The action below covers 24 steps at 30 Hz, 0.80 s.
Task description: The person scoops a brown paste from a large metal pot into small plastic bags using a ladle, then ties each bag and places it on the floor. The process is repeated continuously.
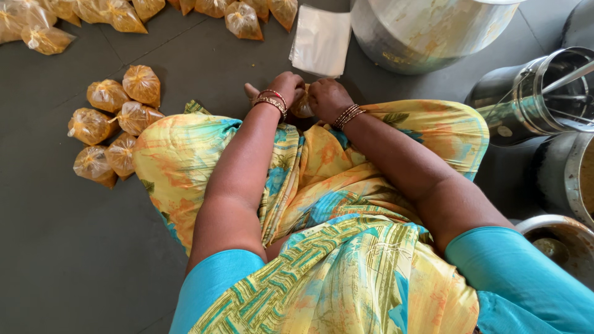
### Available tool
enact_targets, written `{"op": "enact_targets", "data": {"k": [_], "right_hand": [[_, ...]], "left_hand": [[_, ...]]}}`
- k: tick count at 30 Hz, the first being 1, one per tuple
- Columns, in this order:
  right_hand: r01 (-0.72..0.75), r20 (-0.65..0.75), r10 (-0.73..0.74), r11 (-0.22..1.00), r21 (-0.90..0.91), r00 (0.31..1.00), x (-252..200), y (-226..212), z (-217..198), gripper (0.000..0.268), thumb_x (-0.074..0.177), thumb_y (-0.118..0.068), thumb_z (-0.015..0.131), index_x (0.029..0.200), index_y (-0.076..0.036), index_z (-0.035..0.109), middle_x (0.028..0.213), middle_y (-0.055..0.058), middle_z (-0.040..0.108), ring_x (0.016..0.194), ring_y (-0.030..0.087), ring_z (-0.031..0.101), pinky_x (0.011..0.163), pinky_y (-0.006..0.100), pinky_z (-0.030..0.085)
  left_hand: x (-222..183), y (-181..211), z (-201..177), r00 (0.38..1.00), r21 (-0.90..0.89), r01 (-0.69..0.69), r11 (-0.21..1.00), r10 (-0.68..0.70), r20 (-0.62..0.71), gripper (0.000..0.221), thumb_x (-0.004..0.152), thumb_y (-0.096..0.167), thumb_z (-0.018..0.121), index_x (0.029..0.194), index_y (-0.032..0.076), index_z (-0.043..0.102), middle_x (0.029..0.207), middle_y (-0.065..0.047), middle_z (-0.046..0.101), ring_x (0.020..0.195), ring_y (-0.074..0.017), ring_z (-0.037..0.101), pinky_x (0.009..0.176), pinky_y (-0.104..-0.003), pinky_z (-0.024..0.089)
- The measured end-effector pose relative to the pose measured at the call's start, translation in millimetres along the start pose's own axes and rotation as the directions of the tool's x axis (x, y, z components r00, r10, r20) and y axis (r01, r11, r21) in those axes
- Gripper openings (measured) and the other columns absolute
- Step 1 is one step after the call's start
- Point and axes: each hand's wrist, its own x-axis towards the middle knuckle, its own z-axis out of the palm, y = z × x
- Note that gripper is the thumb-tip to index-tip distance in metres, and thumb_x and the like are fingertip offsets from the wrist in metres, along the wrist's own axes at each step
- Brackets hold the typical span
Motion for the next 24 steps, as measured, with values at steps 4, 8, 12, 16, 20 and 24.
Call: {"op": "enact_targets", "data": {"k": [4, 8, 12, 16, 20, 24], "right_hand": [[0.052, 0.037, -0.045, 0.98, -0.192, 0.998, 3, -2, 3, 0.019, 0.093, -0.021, 0.062, 0.097, -0.003, 0.068, 0.101, 0.015, 0.068, 0.104, 0.034, 0.063, 0.091, 0.046, 0.052], [0.105, -0.003, -0.109, 0.965, -0.238, 0.994, 3, -4, -1, 0.021, 0.091, -0.022, 0.063, 0.1, -0.003, 0.067, 0.101, 0.013, 0.068, 0.105, 0.032, 0.062, 0.092, 0.045, 0.051], [0.156, -0.04, -0.166, 0.971, -0.178, 0.985, 3, -7, -8, 0.023, 0.087, -0.02, 0.064, 0.103, -0.003, 0.066, 0.101, 0.013, 0.067, 0.103, 0.032, 0.06, 0.092, 0.045, 0.05], [0.152, -0.056, -0.161, 0.977, -0.148, 0.985, 2, -9, -16, 0.018, 0.083, -0.018, 0.067, 0.094, -0.003, 0.064, 0.099, 0.013, 0.066, 0.103, 0.032, 0.06, 0.095, 0.044, 0.051], [0.162, -0.151, -0.179, 0.98, -0.117, 0.972, 3, -6, -20, 0.017, 0.082, -0.015, 0.07, 0.093, -0.004, 0.063, 0.099, 0.013, 0.066, 0.103, 0.032, 0.06, 0.095, 0.044, 0.051], [0.186, -0.132, -0.201, 0.975, -0.119, 0.971, 7, -2, -10, 0.023, 0.079, -0.016, 0.071, 0.095, -0.002, 0.064, 0.099, 0.014, 0.066, 0.101, 0.034, 0.059, 0.091, 0.044, 0.051]], "left_hand": [[-3, 3, -2, 0.999, 0.016, 0.025, 1.0, -0.026, 0.022, 0.019, 0.087, 0.017, 0.071, 0.103, 0.007, 0.076, 0.11, -0.018, 0.068, 0.105, -0.0378, 0.066, 0.092, -0.045, 0.053], [-6, 7, -3, 0.999, 0.021, -0.02, 1.0, 0.021, -0.038, 0.018, 0.083, 0.017, 0.073, 0.097, 0.006, 0.075, 0.108, -0.017, 0.067, 0.103, -0.0378, 0.065, 0.089, -0.046, 0.054], [-9, 15, -7, 0.977, 0.073, -0.155, 0.985, 0.163, -0.135, 0.016, 0.08, 0.016, 0.075, 0.09, 0.005, 0.072, 0.104, -0.018, 0.067, 0.1, -0.0394, 0.065, 0.087, -0.047, 0.054], [-17, 33, -20, 0.959, 0.166, -0.199, 0.966, 0.227, -0.168, 0.012, 0.081, 0.015, 0.075, 0.087, 0.005, 0.07, 0.106, -0.017, 0.068, 0.101, -0.0387, 0.065, 0.088, -0.047, 0.054], [-25, 49, -35, 0.955, 0.275, -0.204, 0.94, 0.253, -0.156, 0.014, 0.079, 0.016, 0.076, 0.085, 0.004, 0.07, 0.103, -0.019, 0.068, 0.097, -0.0395, 0.066, 0.087, -0.047, 0.055], [-25, 52, -36, 0.982, 0.294, -0.114, 0.949, 0.153, -0.114, 0.014, 0.08, 0.012, 0.074, 0.091, 0.004, 0.072, 0.104, -0.019, 0.068, 0.098, -0.0397, 0.067, 0.085, -0.047, 0.056]]}}
